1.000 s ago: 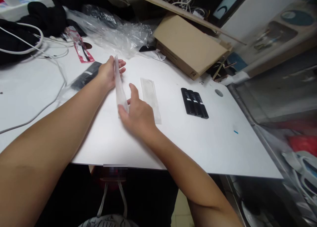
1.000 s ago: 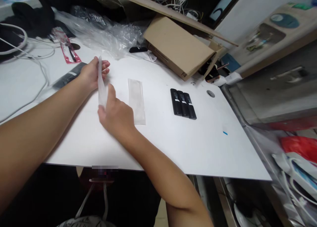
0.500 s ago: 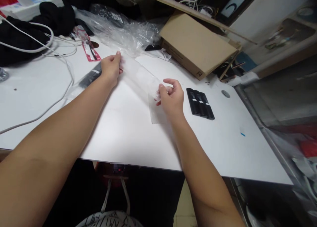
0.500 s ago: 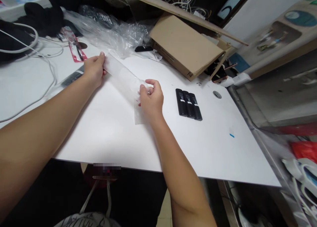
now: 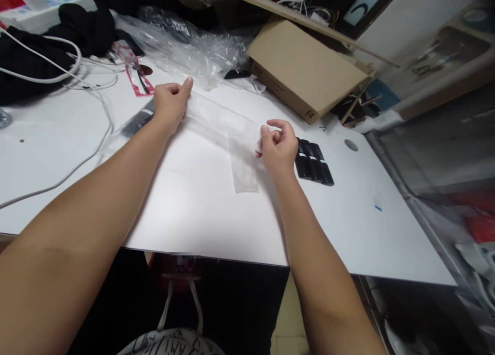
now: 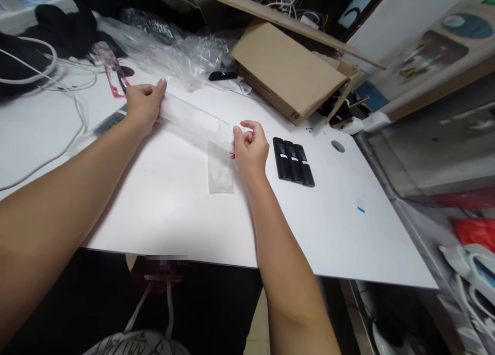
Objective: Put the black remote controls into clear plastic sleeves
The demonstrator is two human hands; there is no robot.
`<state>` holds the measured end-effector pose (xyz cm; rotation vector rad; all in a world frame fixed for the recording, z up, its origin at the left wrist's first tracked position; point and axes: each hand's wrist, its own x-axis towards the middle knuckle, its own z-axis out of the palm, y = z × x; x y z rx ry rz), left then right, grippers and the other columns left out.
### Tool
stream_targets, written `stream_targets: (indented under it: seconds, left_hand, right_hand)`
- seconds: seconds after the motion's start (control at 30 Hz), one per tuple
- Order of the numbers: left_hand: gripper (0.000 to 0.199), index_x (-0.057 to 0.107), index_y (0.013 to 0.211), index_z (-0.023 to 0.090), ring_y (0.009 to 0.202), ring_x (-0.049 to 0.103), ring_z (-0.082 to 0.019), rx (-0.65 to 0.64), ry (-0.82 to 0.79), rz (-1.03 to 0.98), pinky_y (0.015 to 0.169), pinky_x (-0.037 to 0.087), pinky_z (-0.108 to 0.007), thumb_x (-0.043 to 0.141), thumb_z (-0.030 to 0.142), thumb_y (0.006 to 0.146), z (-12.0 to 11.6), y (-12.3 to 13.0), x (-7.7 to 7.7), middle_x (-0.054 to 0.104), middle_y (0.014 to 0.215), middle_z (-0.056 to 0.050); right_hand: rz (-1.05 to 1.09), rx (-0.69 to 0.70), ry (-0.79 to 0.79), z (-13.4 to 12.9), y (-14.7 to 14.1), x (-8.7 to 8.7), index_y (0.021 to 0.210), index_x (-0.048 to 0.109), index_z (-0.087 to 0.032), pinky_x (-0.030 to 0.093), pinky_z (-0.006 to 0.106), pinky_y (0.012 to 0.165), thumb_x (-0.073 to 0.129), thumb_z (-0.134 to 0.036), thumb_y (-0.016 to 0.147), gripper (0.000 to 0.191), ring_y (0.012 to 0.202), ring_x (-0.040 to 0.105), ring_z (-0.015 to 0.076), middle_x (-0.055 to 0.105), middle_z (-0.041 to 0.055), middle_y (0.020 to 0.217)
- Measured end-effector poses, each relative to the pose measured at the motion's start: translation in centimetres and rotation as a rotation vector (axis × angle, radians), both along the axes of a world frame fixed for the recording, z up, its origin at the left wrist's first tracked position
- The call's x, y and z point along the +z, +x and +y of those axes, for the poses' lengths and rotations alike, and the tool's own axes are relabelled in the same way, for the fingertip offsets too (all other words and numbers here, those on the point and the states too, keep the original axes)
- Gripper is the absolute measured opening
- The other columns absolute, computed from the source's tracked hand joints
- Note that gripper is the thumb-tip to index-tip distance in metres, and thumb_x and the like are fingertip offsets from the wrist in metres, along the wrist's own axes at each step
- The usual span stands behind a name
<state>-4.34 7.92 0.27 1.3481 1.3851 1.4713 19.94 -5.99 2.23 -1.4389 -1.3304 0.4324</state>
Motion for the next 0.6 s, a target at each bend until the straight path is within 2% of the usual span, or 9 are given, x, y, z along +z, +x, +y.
stream_targets:
  seconds: [0.2, 0.4, 0.5, 0.6]
  left_hand:
    - [0.046, 0.051, 0.062, 0.025, 0.043, 0.037, -0.009, -0.007, 0.029, -0.013, 0.043, 0.030, -0.030, 0.059, 0.057, 0.093, 0.0, -0.2, 0.0, 0.042, 0.053, 0.005]
    - [0.043, 0.050, 0.064, 0.024, 0.047, 0.039, -0.011, -0.021, -0.077, 0.004, 0.044, 0.030, -0.030, 0.057, 0.052, 0.096, 0.2, -0.1, 0.1, 0.040, 0.051, 0.005]
    - [0.043, 0.050, 0.064, 0.024, 0.049, 0.038, -0.011, -0.012, -0.083, 0.000, 0.045, 0.029, -0.028, 0.057, 0.053, 0.096, 0.5, 0.0, -0.3, 0.040, 0.051, 0.004]
    - [0.045, 0.051, 0.065, 0.024, 0.052, 0.037, -0.011, 0.004, -0.070, -0.026, 0.048, 0.029, -0.028, 0.055, 0.057, 0.096, 0.9, 0.1, -0.8, 0.040, 0.053, 0.003]
  right_hand:
    - [0.100, 0.003, -0.026, 0.4, 0.4, 0.0, 0.101, 0.058, -0.026, 0.044, 0.022, 0.040, 0.064, -0.036, 0.095, 0.013, 0.044, 0.050, 0.0118, 0.051, -0.0073, 0.059]
    - [0.256, 0.008, -0.104, 0.4, 0.8, 1.0, 0.091, 0.065, -0.021, 0.036, 0.020, 0.035, 0.063, -0.021, 0.086, 0.005, 0.038, 0.046, 0.0098, 0.054, -0.0070, 0.053]
    - [0.356, 0.033, -0.273, -0.1, 1.4, 1.9, 0.090, 0.068, -0.019, 0.041, 0.019, 0.039, 0.066, -0.019, 0.084, 0.006, 0.044, 0.054, 0.0101, 0.062, -0.0026, 0.062]
    - [0.352, 0.124, -0.498, -0.8, 2.2, 2.8, 0.083, 0.070, -0.016, 0.046, 0.019, 0.043, 0.070, -0.019, 0.085, 0.004, 0.053, 0.064, 0.0109, 0.072, 0.0055, 0.080]
